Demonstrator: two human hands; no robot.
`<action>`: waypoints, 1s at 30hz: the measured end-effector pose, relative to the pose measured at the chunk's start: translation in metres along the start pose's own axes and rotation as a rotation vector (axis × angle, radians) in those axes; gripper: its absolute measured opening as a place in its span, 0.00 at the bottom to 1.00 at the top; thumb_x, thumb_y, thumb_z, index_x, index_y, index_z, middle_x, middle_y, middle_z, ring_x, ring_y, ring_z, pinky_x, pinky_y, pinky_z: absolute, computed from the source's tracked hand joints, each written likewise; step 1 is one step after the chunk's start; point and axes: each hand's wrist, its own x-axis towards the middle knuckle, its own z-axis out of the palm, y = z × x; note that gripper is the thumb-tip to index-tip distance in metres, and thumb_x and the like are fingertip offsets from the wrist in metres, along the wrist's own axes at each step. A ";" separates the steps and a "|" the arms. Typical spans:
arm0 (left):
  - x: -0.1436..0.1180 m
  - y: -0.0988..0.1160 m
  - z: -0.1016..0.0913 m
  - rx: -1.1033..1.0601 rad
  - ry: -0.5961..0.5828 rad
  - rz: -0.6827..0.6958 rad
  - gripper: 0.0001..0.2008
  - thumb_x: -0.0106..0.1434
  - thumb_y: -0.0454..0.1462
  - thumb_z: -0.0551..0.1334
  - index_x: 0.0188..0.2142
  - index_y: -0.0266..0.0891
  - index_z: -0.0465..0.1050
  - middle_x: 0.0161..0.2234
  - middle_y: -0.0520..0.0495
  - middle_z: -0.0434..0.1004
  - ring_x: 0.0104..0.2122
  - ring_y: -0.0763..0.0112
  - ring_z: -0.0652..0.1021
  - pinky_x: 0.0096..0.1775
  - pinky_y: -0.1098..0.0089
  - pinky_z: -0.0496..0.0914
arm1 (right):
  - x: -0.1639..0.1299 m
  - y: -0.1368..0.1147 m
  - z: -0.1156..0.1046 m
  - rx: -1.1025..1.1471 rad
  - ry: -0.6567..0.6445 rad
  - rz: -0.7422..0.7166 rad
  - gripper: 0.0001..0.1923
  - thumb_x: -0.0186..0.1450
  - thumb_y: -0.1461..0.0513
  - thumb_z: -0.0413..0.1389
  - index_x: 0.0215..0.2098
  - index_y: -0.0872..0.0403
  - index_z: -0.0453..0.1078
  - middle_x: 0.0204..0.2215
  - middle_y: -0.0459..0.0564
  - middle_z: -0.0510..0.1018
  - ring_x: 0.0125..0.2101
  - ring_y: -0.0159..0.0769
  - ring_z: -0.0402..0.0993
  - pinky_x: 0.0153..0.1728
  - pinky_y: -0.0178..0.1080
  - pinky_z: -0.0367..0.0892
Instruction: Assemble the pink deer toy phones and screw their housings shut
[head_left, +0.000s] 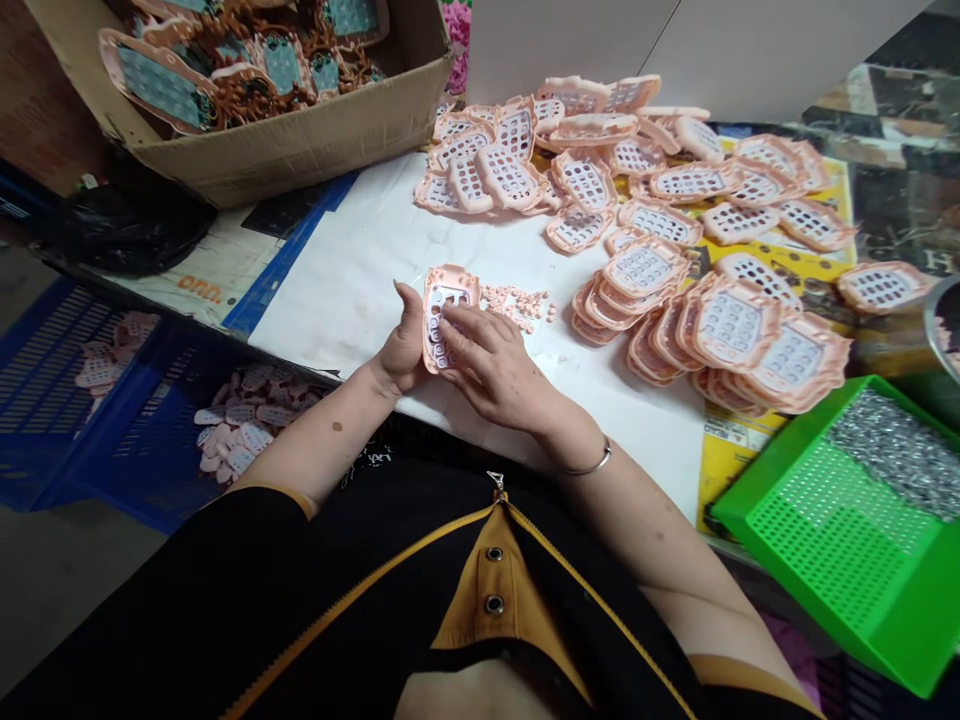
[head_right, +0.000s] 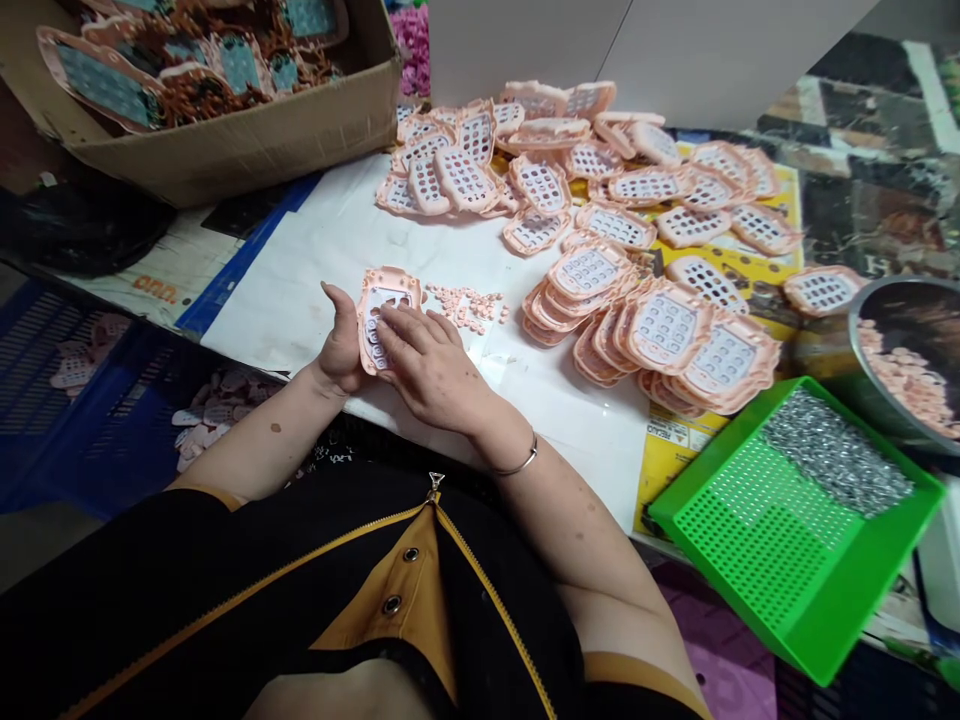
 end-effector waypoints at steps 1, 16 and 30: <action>0.000 0.000 0.000 0.002 -0.005 -0.006 0.48 0.62 0.70 0.36 0.60 0.39 0.66 0.43 0.38 0.78 0.57 0.50 0.76 0.50 0.55 0.76 | -0.001 0.002 0.000 0.019 0.005 -0.013 0.25 0.74 0.54 0.47 0.65 0.56 0.63 0.64 0.62 0.69 0.65 0.47 0.63 0.62 0.53 0.62; -0.001 -0.005 -0.005 0.024 -0.036 -0.046 0.52 0.58 0.73 0.36 0.58 0.37 0.68 0.45 0.35 0.78 0.53 0.47 0.78 0.45 0.55 0.77 | -0.002 0.004 0.013 0.055 0.182 0.063 0.24 0.72 0.56 0.52 0.65 0.53 0.62 0.61 0.64 0.72 0.61 0.48 0.69 0.56 0.56 0.70; 0.001 0.007 0.004 0.026 0.014 0.050 0.43 0.66 0.66 0.39 0.63 0.39 0.64 0.44 0.38 0.79 0.55 0.50 0.77 0.50 0.55 0.75 | -0.002 -0.014 0.008 -0.262 0.173 -0.129 0.16 0.74 0.67 0.46 0.51 0.56 0.74 0.52 0.56 0.82 0.52 0.39 0.78 0.53 0.47 0.76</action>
